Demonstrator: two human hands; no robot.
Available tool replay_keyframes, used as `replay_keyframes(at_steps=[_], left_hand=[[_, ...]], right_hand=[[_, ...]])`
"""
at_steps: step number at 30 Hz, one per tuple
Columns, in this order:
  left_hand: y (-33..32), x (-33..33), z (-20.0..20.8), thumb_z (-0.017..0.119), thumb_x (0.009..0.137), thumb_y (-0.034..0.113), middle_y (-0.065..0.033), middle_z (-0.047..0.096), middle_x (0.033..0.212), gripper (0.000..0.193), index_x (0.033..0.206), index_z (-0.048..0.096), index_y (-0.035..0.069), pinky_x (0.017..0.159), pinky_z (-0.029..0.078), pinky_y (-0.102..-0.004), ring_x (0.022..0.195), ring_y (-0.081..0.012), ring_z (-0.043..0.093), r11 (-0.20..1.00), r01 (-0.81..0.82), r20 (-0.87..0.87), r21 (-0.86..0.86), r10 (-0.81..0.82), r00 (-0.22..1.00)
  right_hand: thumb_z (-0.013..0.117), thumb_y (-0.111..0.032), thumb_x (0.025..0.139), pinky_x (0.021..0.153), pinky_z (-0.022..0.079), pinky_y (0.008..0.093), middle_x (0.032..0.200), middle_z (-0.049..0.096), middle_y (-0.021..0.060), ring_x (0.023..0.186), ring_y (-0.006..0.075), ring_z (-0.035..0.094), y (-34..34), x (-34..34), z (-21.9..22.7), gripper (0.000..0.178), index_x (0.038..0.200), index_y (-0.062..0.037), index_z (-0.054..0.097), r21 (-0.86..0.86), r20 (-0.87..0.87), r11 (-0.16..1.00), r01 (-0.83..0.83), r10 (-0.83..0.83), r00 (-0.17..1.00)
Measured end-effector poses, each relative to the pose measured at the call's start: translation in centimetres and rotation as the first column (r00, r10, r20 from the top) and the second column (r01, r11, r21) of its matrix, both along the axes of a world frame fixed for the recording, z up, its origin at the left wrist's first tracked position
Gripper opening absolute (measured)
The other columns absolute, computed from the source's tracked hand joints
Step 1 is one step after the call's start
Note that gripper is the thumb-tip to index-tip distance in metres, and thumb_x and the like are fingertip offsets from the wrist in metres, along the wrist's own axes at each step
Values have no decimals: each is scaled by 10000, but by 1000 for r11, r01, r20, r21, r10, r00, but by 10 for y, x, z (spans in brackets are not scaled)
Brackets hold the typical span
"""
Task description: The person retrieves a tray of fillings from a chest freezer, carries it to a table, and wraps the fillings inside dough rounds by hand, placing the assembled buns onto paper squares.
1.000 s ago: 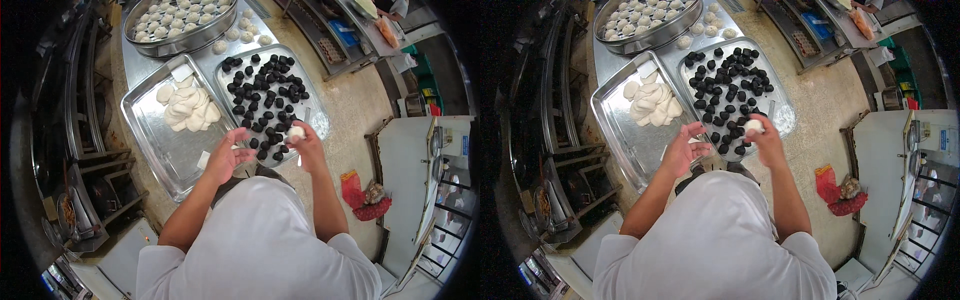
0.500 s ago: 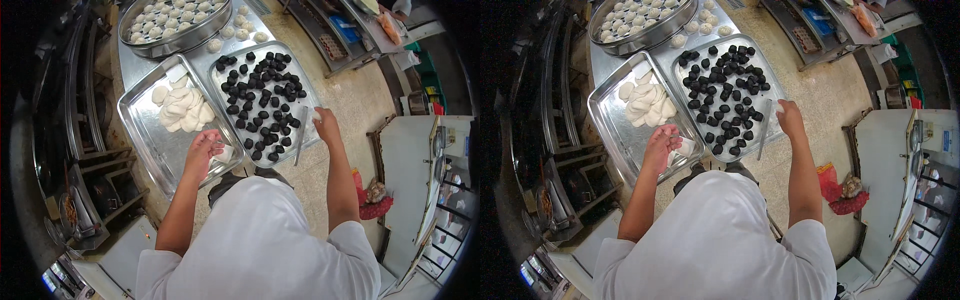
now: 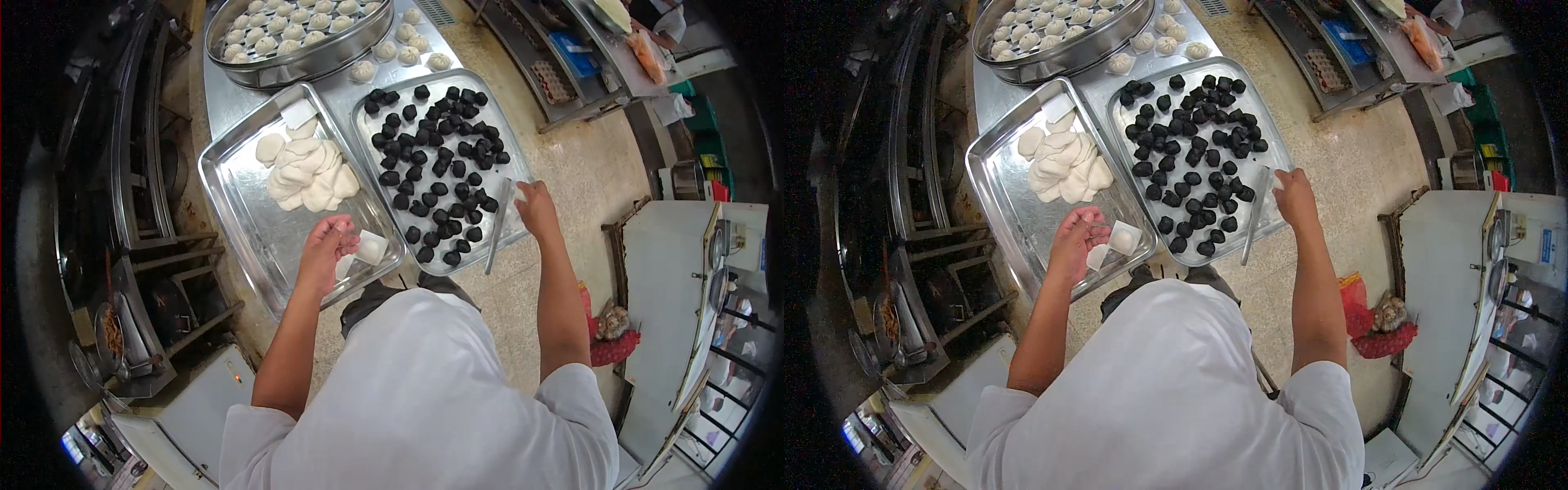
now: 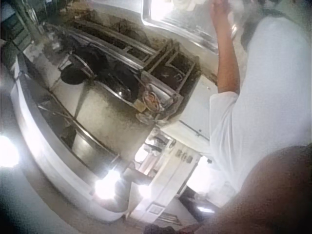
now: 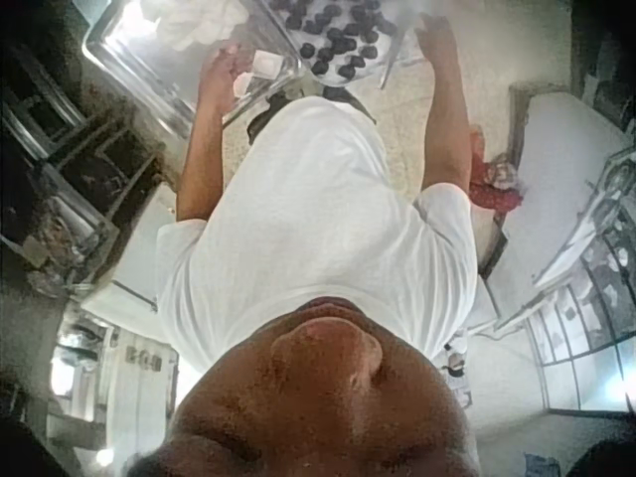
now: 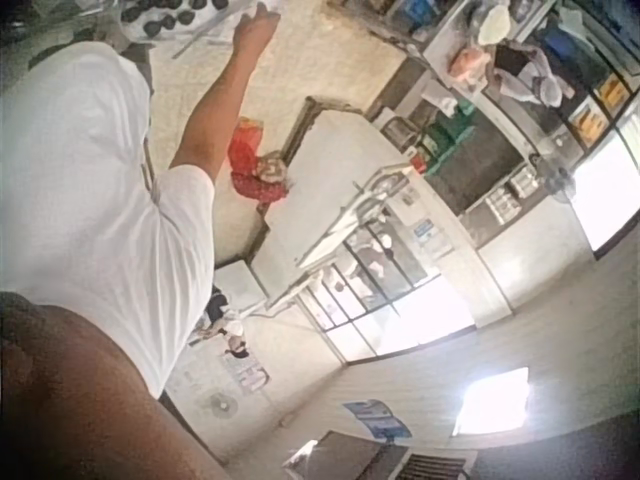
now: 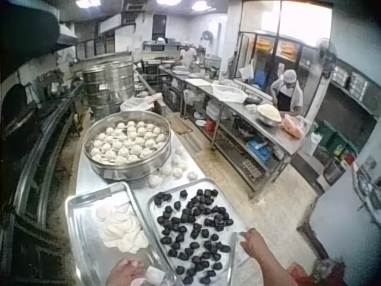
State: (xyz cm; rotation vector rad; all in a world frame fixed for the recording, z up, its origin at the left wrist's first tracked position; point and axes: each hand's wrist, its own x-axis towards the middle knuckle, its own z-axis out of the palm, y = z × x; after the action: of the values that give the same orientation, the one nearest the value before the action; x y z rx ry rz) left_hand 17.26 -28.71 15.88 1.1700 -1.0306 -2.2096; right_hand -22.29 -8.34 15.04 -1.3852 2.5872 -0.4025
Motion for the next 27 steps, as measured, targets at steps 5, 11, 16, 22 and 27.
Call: replay_keyframes(at_steps=[5, 11, 16, 22, 27], left_hand=[[-13, 3, 5, 567, 959, 256, -55, 598, 1045, 285, 1154, 566, 48, 735, 513, -284, 841, -143, 615, 999, -12, 0, -36, 12, 1000], [-25, 18, -2, 613, 918, 238, -55, 601, 1027, 299, 1139, 580, 40, 717, 492, -274, 819, -130, 594, 995, -31, 63, -95, 37, 997], [-31, 14, -6, 678, 860, 255, -75, 636, 987, 339, 1117, 614, 43, 712, 486, -309, 815, -158, 593, 764, 374, 444, -525, -128, 887], [-47, 16, -15, 748, 762, 235, -115, 658, 906, 370, 1031, 646, 1, 695, 499, -341, 757, -199, 607, 666, 469, 553, -579, -101, 827], [-75, 25, -13, 749, 771, 267, -129, 668, 852, 346, 987, 652, 15, 695, 505, -347, 769, -220, 640, 706, 441, 616, -554, -8, 787]], right_hand=[[624, -108, 831, 729, 500, 328, 967, 630, 148, 862, 260, 613, 4, -1, 11, 349, 1173, -44, 602, -248, 376, 937, 248, -143, 916], [489, -223, 952, 590, 482, 256, 967, 641, 128, 688, 154, 583, 1, 56, 49, 403, 1280, 11, 485, -239, 934, 764, 600, 351, -74], [537, -210, 944, 608, 498, 282, 1009, 626, 131, 705, 168, 592, -18, 113, 62, 418, 1284, 24, 466, -270, 922, 810, 520, 373, -103], [563, -161, 926, 678, 528, 314, 1031, 625, 98, 793, 173, 611, -35, 160, 54, 356, 1246, -15, 506, -193, 961, 883, 428, 258, -99], [548, -61, 912, 675, 530, 302, 1025, 625, 92, 779, 155, 605, -42, 176, 52, 329, 1237, -27, 515, -187, 973, 915, 357, 223, -63]])
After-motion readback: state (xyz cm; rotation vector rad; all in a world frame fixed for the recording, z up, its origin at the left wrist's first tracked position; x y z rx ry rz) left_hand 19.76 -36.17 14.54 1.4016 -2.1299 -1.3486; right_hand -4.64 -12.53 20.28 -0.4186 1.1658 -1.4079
